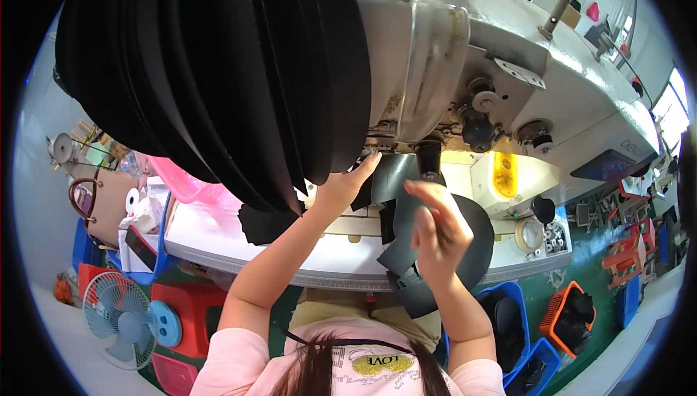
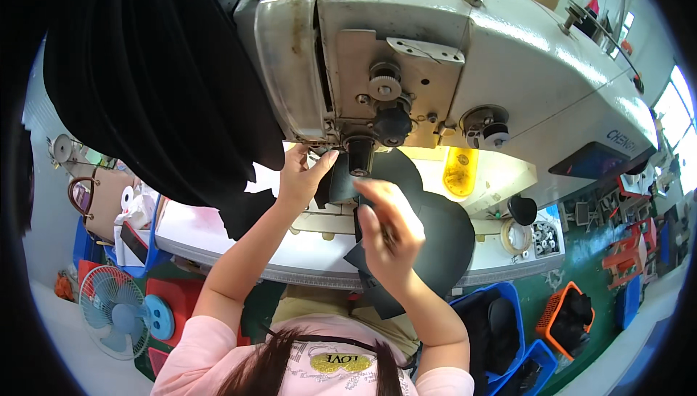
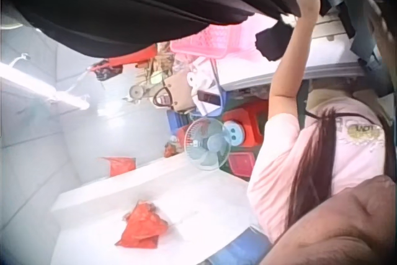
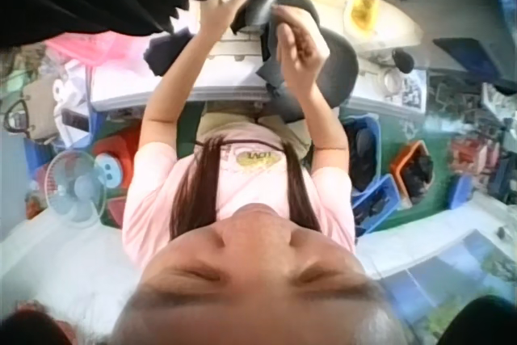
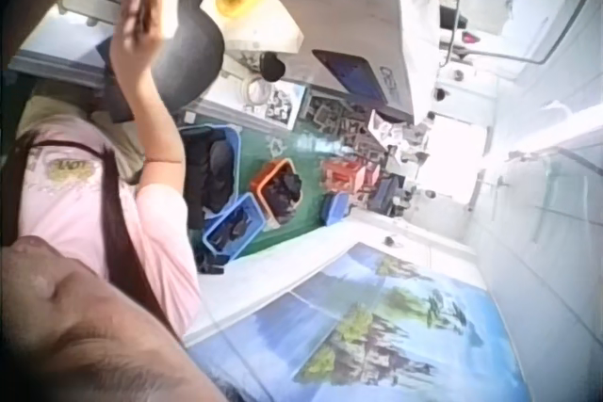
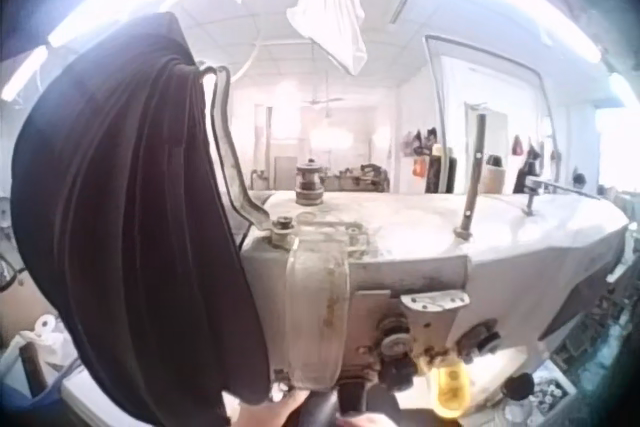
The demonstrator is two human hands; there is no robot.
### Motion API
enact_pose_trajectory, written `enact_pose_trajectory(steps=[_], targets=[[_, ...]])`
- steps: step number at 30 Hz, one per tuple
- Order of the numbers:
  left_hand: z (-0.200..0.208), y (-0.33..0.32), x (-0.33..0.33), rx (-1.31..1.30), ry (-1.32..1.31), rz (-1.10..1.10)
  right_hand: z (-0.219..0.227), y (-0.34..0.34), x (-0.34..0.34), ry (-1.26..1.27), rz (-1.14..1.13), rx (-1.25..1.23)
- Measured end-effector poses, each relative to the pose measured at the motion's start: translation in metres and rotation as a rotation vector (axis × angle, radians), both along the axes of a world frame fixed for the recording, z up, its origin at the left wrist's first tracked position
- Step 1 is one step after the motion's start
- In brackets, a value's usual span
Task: The person retrieves leather shoe pieces from a basket, aligns them, and stitches the parts together using a sewing machine.
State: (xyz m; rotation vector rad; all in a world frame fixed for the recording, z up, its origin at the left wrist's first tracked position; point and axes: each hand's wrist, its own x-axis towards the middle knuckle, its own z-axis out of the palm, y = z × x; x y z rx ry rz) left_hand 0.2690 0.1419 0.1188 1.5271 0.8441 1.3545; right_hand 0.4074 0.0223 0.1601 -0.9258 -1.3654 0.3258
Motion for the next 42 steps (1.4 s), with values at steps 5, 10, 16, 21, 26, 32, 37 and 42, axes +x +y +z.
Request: enact_pose_trajectory(steps=[5,10,16,21,26,32,37,42], targets=[[-0.012,0.009,0.004,0.076,0.004,0.018,0.012,0.019,-0.020,0.390,0.286,-0.241],[0.000,0.003,0.002,-0.033,0.053,0.033,-0.024,0.056,0.029,0.154,-0.155,-0.465],[-0.019,0.022,-0.013,-0.025,0.231,0.038,-0.049,0.085,0.074,-0.161,0.086,-0.640],[-0.044,-0.010,-0.002,0.120,0.047,0.213,-0.024,0.090,0.069,-0.489,-0.013,-0.767],[-0.035,-0.019,-0.001,0.080,0.090,0.192,-0.031,0.111,0.090,-0.527,0.210,-0.925],[-0.002,-0.031,-0.031,0.069,0.314,0.061,-0.003,0.064,0.094,-0.652,0.063,-0.359],[0.060,-0.078,-0.115,0.094,0.731,-0.036,0.045,-0.027,0.098,-0.737,0.154,-0.285],[0.064,-0.040,-0.152,-0.147,0.873,-0.057,0.099,-0.077,0.095,-0.758,0.111,-0.361]])
